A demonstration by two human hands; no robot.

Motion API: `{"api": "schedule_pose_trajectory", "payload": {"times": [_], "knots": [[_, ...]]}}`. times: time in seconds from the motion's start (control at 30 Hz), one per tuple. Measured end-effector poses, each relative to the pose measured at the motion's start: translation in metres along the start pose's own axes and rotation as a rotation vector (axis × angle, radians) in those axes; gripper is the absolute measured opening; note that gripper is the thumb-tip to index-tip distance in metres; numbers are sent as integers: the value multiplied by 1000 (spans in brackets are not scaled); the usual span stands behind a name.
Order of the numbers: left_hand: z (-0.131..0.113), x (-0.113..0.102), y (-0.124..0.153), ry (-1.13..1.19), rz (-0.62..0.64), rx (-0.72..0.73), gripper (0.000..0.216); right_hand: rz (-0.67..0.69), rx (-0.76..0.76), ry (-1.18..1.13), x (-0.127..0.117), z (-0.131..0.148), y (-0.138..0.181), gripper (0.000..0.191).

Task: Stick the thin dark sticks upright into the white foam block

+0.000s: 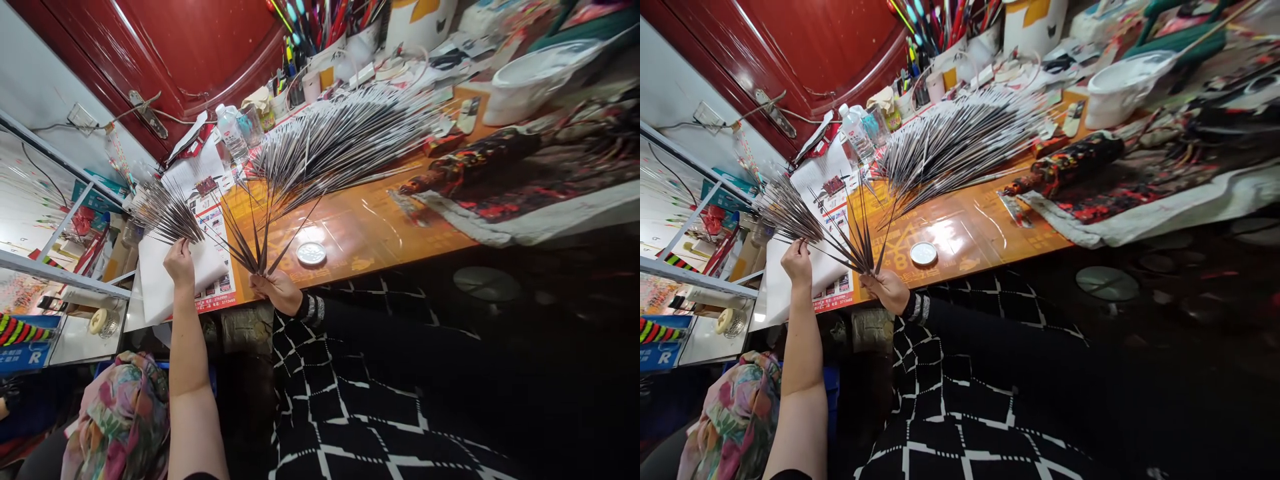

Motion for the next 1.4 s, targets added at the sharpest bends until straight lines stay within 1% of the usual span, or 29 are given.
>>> {"api": "schedule_pose_trajectory", "payload": {"times": [0.07, 0.13, 0.17, 0.2, 0.23, 0.33, 0.37, 0.4, 0.5, 0.63, 0.7, 0.77, 0.8, 0.83, 0.87, 0.93, 0.97, 1.0, 1.07, 1.17, 1.3, 1.4], "knots": [[-3, -7, 1, -15, -15, -5, 17, 6, 8, 10, 0, -1, 0, 59], [-13, -17, 6, 8, -42, -3, 17, 13, 15, 22, 0, -2, -1, 60], [-20, -22, 9, 59, -39, 10, 18, 13, 17, 30, -1, -3, -1, 60], [-29, -27, 14, 147, -8, 28, 19, 12, 18, 42, -1, -4, -1, 61], [-39, -30, 20, 269, 55, 47, 20, 7, 16, 59, -2, -4, 0, 61], [-72, -38, 41, 674, 328, 74, 23, -2, 9, 107, -2, -2, 0, 61], [-81, -42, 47, 765, 394, 73, 23, -3, 6, 112, -1, -1, 1, 61], [-88, -46, 52, 821, 433, 71, 23, -3, 5, 114, -1, 0, 1, 62], [-95, -53, 57, 876, 458, 40, 21, 0, 16, 122, 0, 1, 1, 63], [-94, -49, 60, 916, 516, -53, 22, 22, 2, 199, -2, -2, 1, 63], [-95, -49, 62, 931, 551, -65, 24, 44, -22, 228, -2, -3, 1, 63], [-91, -54, 60, 930, 519, -70, 24, 56, -24, 218, -2, -4, 2, 63], [-86, -59, 55, 917, 460, -74, 23, 57, -14, 203, -2, -5, 2, 64], [-78, -65, 48, 890, 365, -82, 23, 54, -1, 184, -2, -5, 2, 64], [-68, -72, 39, 839, 242, -90, 22, 47, 9, 164, -2, -5, 3, 64], [-44, -83, 18, 669, -21, -96, 20, 24, 17, 133, -2, -4, 3, 64], [-33, -86, 8, 556, -124, -87, 19, 9, 14, 122, -2, -3, 3, 63], [-25, -84, -2, 444, -184, -72, 19, -6, 11, 112, -2, -2, 3, 63], [-12, -72, -17, 277, -209, -29, 17, -27, 16, 90, -3, -1, 2, 63], [-3, -47, -26, 173, -180, 2, 18, -35, 42, 50, -4, -4, 1, 62], [5, -18, -22, 190, -127, -31, 19, -32, 39, 28, -5, -6, 2, 60], [13, -4, -15, 237, -114, -66, 19, -25, 31, 39, -4, -5, 3, 59]]}}
Point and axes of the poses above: each hand's wrist, its own y-axis away from the middle knuckle, its own x-axis out of the palm, z = x × y, the point moved 6 cm from there along -y, towards the middle knuckle, and after that the axes turned 12 degrees about -y, right-handed, at the moved point
